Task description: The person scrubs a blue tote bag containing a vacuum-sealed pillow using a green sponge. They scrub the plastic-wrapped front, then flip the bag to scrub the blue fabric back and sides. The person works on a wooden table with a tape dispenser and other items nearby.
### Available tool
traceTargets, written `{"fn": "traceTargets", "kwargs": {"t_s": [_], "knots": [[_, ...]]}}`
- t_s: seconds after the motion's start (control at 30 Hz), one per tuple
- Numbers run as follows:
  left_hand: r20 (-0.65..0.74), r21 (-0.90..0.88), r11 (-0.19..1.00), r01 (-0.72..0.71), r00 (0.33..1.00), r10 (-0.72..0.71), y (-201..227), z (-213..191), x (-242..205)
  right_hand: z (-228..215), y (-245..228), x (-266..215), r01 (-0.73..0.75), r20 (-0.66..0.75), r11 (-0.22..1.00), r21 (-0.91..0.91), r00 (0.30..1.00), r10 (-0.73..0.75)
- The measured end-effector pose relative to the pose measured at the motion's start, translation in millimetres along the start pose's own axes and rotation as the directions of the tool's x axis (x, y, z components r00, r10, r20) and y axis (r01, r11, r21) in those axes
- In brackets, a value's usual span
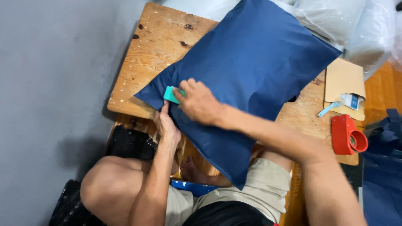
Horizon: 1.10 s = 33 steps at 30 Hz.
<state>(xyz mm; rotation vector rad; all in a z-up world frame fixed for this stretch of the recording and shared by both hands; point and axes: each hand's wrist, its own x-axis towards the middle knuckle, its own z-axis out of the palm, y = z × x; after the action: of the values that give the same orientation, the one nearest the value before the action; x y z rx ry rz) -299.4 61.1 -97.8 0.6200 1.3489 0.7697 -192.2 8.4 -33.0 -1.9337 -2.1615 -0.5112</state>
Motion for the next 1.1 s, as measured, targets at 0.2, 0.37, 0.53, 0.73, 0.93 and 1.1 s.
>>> {"fn": "traceTargets", "kwargs": {"t_s": [0.2,0.37,0.53,0.73,0.93,1.1], "knots": [[0.057,-0.349,0.937,0.020,0.998,-0.001,7.4,-10.3,-1.0,-10.8,157.8,28.5,-0.079,-0.227,0.993,-0.088,0.972,0.058],[0.153,-0.332,0.941,0.064,0.988,-0.013,39.8,-6.6,-33.5,30.5,183.2,27.9,-0.517,-0.120,0.542,-0.662,0.787,0.605],[0.090,-0.258,0.965,0.048,0.996,-0.025,22.1,-1.1,-18.5,21.3,30.3,31.2,-0.234,0.065,0.929,-0.287,0.963,0.263],[0.075,-0.318,0.947,0.034,0.997,-0.010,5.7,-0.4,-4.5,4.2,48.1,67.0,-0.198,0.400,0.947,0.254,0.913,0.083],[0.118,-0.314,0.948,0.062,0.993,-0.026,21.0,3.3,-15.1,72.6,221.7,62.1,-0.395,-0.102,0.768,-0.505,0.910,0.401],[0.142,-0.221,0.966,0.134,0.984,-0.104,42.8,5.3,-35.0,65.7,113.8,67.3,-0.295,0.068,0.665,-0.686,0.884,0.463]]}}
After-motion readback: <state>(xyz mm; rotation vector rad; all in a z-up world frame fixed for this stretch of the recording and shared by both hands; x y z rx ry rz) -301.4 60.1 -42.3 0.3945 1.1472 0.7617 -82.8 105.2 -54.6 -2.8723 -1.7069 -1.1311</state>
